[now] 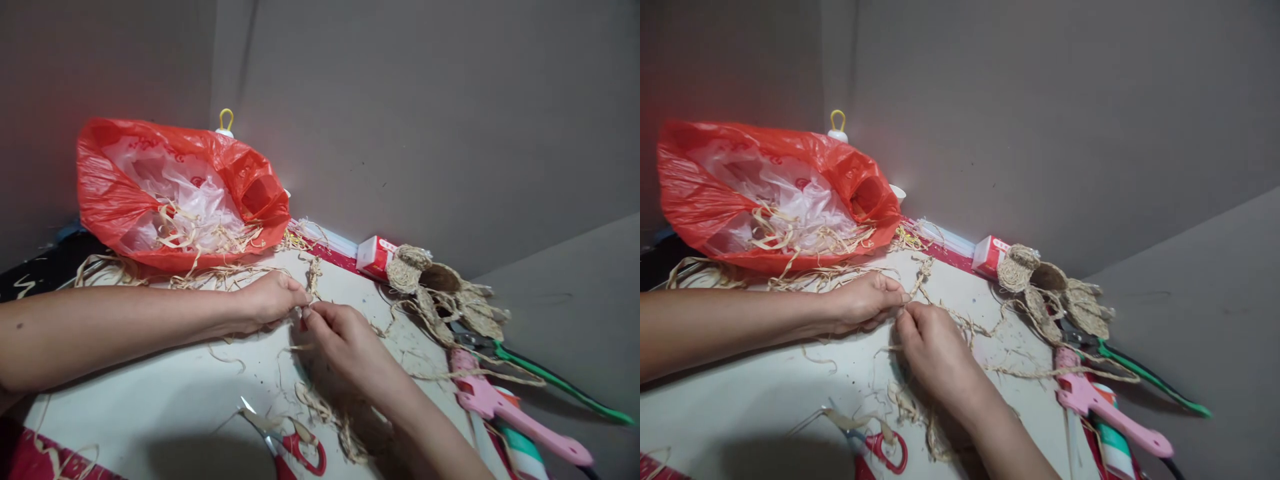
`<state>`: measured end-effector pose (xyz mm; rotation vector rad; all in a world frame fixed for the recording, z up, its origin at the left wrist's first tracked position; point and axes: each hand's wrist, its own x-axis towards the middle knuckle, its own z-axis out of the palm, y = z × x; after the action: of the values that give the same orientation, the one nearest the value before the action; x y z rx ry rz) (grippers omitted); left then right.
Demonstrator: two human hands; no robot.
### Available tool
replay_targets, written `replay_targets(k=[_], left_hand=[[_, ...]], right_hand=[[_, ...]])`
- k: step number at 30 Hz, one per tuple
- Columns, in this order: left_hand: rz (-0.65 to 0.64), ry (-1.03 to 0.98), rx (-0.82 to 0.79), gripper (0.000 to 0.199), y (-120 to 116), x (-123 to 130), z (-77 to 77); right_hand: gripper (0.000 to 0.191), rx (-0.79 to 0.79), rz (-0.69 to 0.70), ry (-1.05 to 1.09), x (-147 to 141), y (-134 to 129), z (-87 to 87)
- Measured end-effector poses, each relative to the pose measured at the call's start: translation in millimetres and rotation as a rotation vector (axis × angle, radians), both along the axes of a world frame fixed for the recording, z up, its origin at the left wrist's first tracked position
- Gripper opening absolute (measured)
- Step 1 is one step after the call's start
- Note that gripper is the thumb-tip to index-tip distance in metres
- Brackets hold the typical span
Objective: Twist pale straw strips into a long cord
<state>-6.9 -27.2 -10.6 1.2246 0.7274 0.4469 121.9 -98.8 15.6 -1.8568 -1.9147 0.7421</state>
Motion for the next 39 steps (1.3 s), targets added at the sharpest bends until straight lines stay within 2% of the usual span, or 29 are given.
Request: replay_targets(k=[4,7,12,15,17,19,21,23,25,26,27,28,30,33,36,39], left_hand=[[0.014,-0.059,-0.071,0.026,-1,2,-4.5],[0.009,-0.074,-0.086,0.026,-1,3,-5.6],[0.005,-0.005,-0.064,0.018,-1,2,-3.0],[0.006,-0.005,-0.068,0.015,0,0,0.2],[0.005,-0.019,-0.079,0.015,2,-1,1.8],[-0.007,-0.036,-0.087,0.015,5,-2,2.3],[-0.028,-0.055,-0.086,0.014,7,-3,1.9],[-0.047,-0.078,-0.082,0.014,8,-3,1.1],[-0.059,-0.092,-0.071,0.016,8,-3,0.2],[-0.060,-0.093,-0.065,0.016,8,-3,-0.1],[-0.062,-0.090,-0.057,0.017,7,-4,-0.4],[-0.067,-0.087,-0.047,0.017,7,-4,-0.6],[-0.085,-0.091,-0.018,0.018,7,-4,-1.2],[-0.117,-0.094,0.051,0.022,7,-3,-1.9],[-0.115,-0.055,0.115,0.024,7,-3,-1.0],[-0.122,-0.038,0.143,0.024,7,-3,1.5]], right_hand=[[0.033,0.071,0.013,-0.410,-8,-7,-0.2],[0.032,0.070,0.035,-0.613,-12,-8,1.1],[0.018,0.024,0.136,-0.724,-23,-12,0.3],[0.020,-0.038,0.265,-0.698,-36,-24,5.1],[0.018,-0.088,0.348,-0.607,-43,-36,14.1],[0.006,-0.161,0.434,-0.408,-44,-46,26.3],[0.018,-0.206,0.467,-0.185,-35,-48,37.2],[0.031,-0.116,0.345,-0.011,-18,-40,42.3],[0.038,0.174,0.035,0.067,3,-23,38.8],[0.036,0.273,-0.130,0.059,12,-13,34.1],[0.035,0.288,-0.223,0.080,19,-3,28.0],[0.034,0.202,-0.230,0.168,24,6,21.0],[0.035,-0.052,-0.205,0.476,26,18,6.9],[0.040,-0.322,-0.178,0.828,19,24,-8.1],[0.041,-0.445,-0.186,0.928,15,23,-12.6],[0.042,-0.462,-0.173,0.866,20,24,-11.8]])
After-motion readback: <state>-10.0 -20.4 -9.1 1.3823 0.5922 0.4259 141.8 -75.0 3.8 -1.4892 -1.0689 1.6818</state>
